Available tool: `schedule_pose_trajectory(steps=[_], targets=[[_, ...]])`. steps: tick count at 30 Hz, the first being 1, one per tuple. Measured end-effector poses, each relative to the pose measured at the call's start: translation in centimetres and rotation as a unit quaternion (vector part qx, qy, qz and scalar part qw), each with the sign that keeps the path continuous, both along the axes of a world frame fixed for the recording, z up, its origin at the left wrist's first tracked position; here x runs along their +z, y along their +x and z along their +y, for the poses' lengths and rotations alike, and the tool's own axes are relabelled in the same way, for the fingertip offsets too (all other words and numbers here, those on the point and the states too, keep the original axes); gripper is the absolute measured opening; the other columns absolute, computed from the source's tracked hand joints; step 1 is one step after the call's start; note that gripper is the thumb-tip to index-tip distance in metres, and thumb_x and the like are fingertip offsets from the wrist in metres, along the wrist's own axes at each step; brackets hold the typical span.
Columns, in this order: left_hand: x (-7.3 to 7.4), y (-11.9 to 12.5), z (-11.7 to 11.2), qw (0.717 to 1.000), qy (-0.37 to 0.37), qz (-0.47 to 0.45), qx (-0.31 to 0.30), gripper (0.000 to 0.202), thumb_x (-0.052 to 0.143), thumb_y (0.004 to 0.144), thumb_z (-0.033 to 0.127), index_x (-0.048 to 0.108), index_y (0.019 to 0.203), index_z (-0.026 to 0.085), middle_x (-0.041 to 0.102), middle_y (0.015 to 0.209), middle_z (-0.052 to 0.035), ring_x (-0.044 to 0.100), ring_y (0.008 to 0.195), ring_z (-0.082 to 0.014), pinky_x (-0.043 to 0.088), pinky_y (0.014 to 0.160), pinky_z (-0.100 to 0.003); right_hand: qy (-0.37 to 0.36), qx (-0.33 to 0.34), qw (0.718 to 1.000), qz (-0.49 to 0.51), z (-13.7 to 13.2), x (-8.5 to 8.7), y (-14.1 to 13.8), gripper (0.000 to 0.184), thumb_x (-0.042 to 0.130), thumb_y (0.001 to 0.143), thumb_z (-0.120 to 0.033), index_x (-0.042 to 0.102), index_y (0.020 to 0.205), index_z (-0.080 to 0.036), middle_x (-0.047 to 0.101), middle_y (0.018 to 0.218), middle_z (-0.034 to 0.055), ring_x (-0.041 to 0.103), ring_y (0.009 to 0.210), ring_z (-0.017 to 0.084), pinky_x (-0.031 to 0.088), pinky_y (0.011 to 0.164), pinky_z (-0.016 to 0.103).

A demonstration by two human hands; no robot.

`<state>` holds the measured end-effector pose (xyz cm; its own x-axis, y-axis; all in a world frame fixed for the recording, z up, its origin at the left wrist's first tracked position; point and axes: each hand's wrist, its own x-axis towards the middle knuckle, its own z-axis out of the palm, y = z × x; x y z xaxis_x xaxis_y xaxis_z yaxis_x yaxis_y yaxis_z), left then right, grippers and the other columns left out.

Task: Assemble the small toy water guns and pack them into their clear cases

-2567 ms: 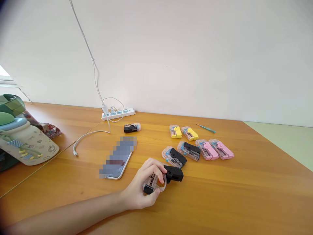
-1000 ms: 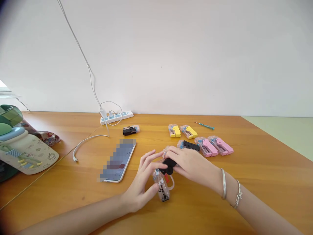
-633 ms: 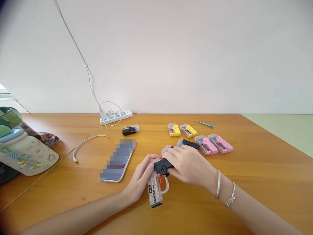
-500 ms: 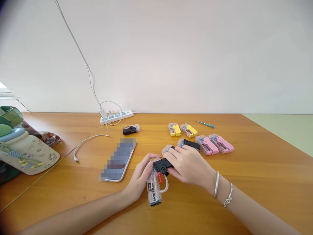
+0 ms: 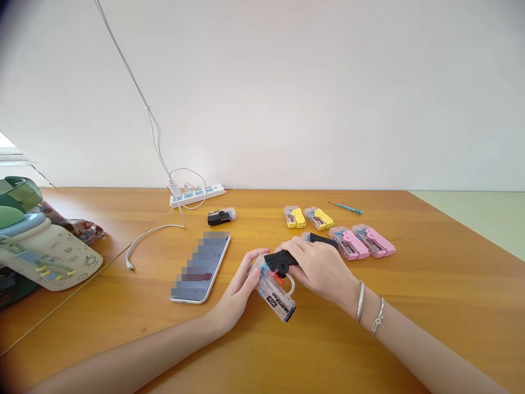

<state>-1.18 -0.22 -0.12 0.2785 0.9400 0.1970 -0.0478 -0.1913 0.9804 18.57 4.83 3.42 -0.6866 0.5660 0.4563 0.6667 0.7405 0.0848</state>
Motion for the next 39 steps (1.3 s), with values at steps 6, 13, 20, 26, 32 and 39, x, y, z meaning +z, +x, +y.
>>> schedule_pose_trajectory(steps=[6,13,20,26,32,39], targets=[[0.1,-0.1,-0.1,0.997,-0.040,-0.035,-0.048,0.039,0.044,0.090,0.049,0.039,0.121,0.026,0.058,0.089,-0.0013,0.056,0.084,-0.0155,0.046,0.082,-0.031,-0.080,0.011,0.996,0.027,0.5,0.3,0.5,0.020,0.038,0.085,-0.014,0.049,0.099,-0.022,0.064,0.082,0.0013,0.061,0.063,0.016,0.037,0.052,0.024],[0.1,0.0,-0.1,0.992,-0.037,-0.072,-0.091,0.038,0.050,0.088,0.048,0.038,0.116,0.026,0.058,0.095,-0.0038,0.056,0.086,-0.0166,0.046,0.082,-0.033,-0.079,0.071,0.994,0.013,1.1,0.3,1.1,0.030,0.036,0.078,-0.007,0.049,0.103,-0.019,0.063,0.088,0.0053,0.061,0.065,0.018,0.043,0.056,0.027],[-0.2,-0.3,-0.4,0.990,0.004,-0.017,-0.138,0.029,0.046,0.090,0.045,0.039,0.110,0.025,0.058,0.091,-0.0026,0.056,0.082,-0.0154,0.046,0.076,-0.029,-0.174,0.008,0.978,0.117,2.7,0.5,3.1,0.020,0.037,0.086,-0.020,0.046,0.105,-0.020,0.064,0.091,0.0064,0.062,0.070,0.019,0.047,0.062,0.030],[-0.3,-0.2,-0.9,0.959,0.119,0.214,-0.143,0.028,0.049,0.083,0.029,0.046,0.111,0.021,0.063,0.073,0.0006,0.054,0.061,-0.0149,0.043,0.064,-0.028,-0.121,-0.050,0.986,0.102,2.2,1.3,3.2,0.020,0.044,0.085,-0.025,0.047,0.104,-0.021,0.067,0.089,0.0050,0.062,0.062,0.020,0.044,0.055,0.030],[0.1,0.5,-0.8,0.917,0.169,0.353,-0.072,0.024,0.049,0.076,0.018,0.057,0.098,0.023,0.066,0.083,-0.0012,0.054,0.083,-0.0209,0.041,0.081,-0.035,-0.075,0.034,0.996,0.018,-0.4,2.2,1.1,0.022,0.046,0.084,-0.011,0.051,0.102,-0.022,0.068,0.092,0.0032,0.064,0.079,0.020,0.046,0.066,0.030],[0.1,0.5,-0.8,0.919,0.185,0.343,-0.064,0.024,0.055,0.079,0.019,0.061,0.101,0.025,0.064,0.106,-0.0021,0.048,0.104,-0.0240,0.037,0.094,-0.039,-0.057,0.096,0.993,0.026,-0.4,1.8,0.8,0.019,0.052,0.085,-0.020,0.050,0.103,-0.023,0.067,0.091,0.0030,0.064,0.078,0.019,0.047,0.064,0.030]])
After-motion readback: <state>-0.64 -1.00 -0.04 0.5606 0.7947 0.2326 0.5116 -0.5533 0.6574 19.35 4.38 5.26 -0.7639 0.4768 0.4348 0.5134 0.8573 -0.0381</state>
